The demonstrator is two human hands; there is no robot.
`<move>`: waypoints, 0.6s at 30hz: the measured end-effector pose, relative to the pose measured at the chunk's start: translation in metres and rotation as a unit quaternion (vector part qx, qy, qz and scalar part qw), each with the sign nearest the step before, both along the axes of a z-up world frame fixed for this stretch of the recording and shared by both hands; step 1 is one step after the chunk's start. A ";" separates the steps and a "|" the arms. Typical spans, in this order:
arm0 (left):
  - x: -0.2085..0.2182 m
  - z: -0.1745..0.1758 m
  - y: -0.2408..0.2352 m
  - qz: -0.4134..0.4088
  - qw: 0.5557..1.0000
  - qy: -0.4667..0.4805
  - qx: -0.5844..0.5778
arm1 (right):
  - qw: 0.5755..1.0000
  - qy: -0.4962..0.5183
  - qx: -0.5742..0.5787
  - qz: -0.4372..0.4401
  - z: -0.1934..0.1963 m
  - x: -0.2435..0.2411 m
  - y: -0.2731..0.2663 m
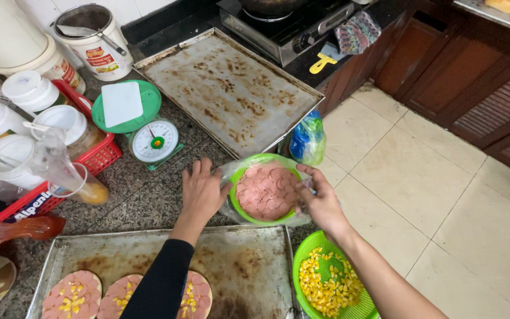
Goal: The person spreads a yellow sauce onto round dough bases topped with sliced meat using a plastic bag and spatula, then sprinkles corn kernels over each base. The assembled items remain on a metal baking tray.
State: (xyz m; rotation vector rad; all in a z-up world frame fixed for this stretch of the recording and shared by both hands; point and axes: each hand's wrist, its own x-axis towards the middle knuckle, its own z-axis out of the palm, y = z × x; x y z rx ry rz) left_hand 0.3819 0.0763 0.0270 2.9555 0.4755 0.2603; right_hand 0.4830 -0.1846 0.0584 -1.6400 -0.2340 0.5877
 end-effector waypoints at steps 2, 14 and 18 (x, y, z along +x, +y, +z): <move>0.002 0.003 -0.001 0.018 0.999 0.045 0.014 | 0.999 -0.002 0.032 0.006 0.011 -0.002 -0.002; 0.002 -0.018 0.019 0.127 0.956 0.225 -0.136 | 0.992 0.067 0.095 0.039 0.061 0.011 -0.004; -0.006 -0.020 0.009 0.127 0.967 0.173 -0.136 | 0.988 0.107 0.103 0.045 0.064 0.006 -0.002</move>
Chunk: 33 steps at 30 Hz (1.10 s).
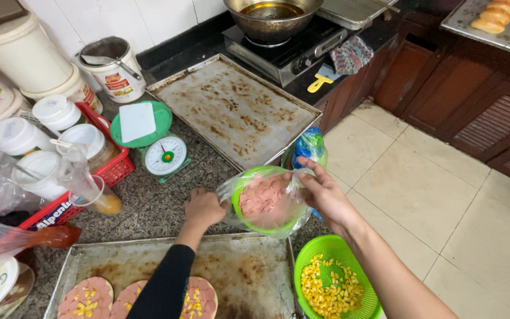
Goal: The person spreads a yellow sauce onto round dough bases topped with sliced meat using a plastic bag and spatula, then sprinkles corn kernels over each base. The assembled items remain on a metal baking tray.
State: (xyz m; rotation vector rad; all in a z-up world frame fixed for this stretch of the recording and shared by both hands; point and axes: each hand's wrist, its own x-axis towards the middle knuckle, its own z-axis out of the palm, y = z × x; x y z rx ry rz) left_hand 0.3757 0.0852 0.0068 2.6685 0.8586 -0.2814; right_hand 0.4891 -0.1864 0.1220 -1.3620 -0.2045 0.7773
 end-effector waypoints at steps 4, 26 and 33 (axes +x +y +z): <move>-0.001 -0.004 -0.009 -0.014 0.997 0.042 0.058 | 1.000 -0.006 -0.014 0.006 -0.005 -0.007 0.000; 0.031 0.050 -0.050 0.087 0.817 -0.386 -0.419 | 0.983 -0.093 -0.006 0.158 -0.011 0.036 0.007; 0.045 0.096 -0.113 -0.058 0.891 -0.421 -0.159 | 0.958 -0.212 -0.020 0.190 -0.017 0.049 0.017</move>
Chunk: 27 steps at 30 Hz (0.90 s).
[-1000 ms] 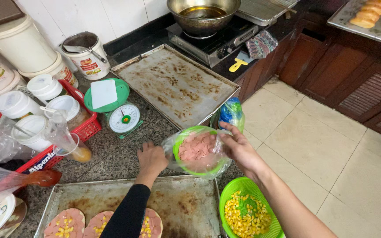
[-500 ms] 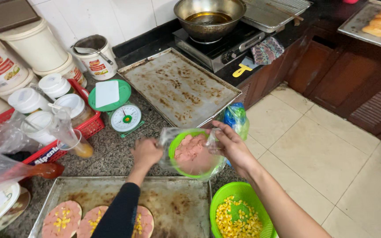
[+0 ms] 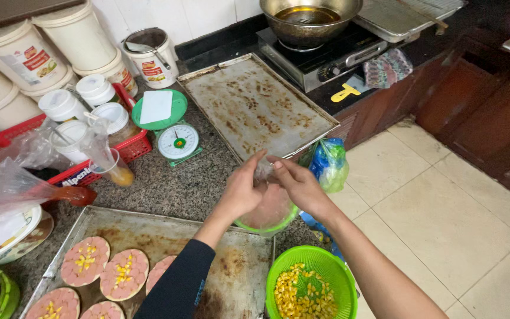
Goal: The person spreads a yellow sauce onto round dough bases topped with sliced meat using a plastic bag and spatula, then sprinkles corn kernels over each base. The assembled items remain on a metal baking tray.
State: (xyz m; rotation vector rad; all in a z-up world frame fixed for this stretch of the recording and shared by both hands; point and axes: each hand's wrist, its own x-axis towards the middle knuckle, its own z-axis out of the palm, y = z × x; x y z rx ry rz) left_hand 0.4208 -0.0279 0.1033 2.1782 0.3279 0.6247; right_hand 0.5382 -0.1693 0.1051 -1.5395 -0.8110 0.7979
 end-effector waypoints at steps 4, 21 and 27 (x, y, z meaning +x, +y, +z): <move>0.004 0.017 0.007 0.086 0.989 0.097 -0.069 | 0.962 -0.222 -0.054 -0.147 -0.022 0.000 -0.005; -0.019 0.043 0.011 -0.089 0.916 0.173 0.350 | 0.986 -0.139 0.090 -0.029 -0.156 -0.014 0.058; 0.010 0.025 0.024 -0.085 0.966 0.068 0.236 | 0.997 -0.025 -0.046 0.057 -0.154 0.005 0.065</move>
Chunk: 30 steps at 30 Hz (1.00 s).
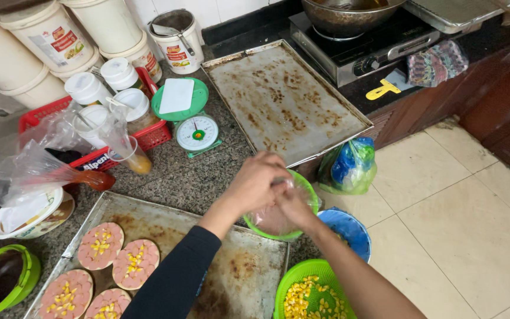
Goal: The person spreads a yellow sauce onto round dough bases topped with sliced meat using a plastic bag and spatula, then sprinkles corn kernels over each base. The assembled items remain on a metal baking tray.
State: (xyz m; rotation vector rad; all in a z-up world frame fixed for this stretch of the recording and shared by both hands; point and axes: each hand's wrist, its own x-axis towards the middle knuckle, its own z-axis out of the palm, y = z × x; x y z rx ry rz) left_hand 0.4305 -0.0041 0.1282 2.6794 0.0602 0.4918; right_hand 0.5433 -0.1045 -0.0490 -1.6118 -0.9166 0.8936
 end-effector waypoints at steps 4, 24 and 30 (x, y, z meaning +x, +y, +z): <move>-0.006 -0.013 0.018 0.023 0.984 0.009 -0.177 | 0.949 0.307 0.066 -0.038 0.021 0.016 -0.005; -0.013 -0.151 -0.032 0.234 0.800 -0.090 -0.545 | 0.927 -0.354 -0.062 0.105 0.087 0.001 0.000; 0.001 -0.135 -0.040 0.322 0.796 -0.100 -0.503 | 0.952 -0.262 -0.073 0.141 0.113 0.029 0.003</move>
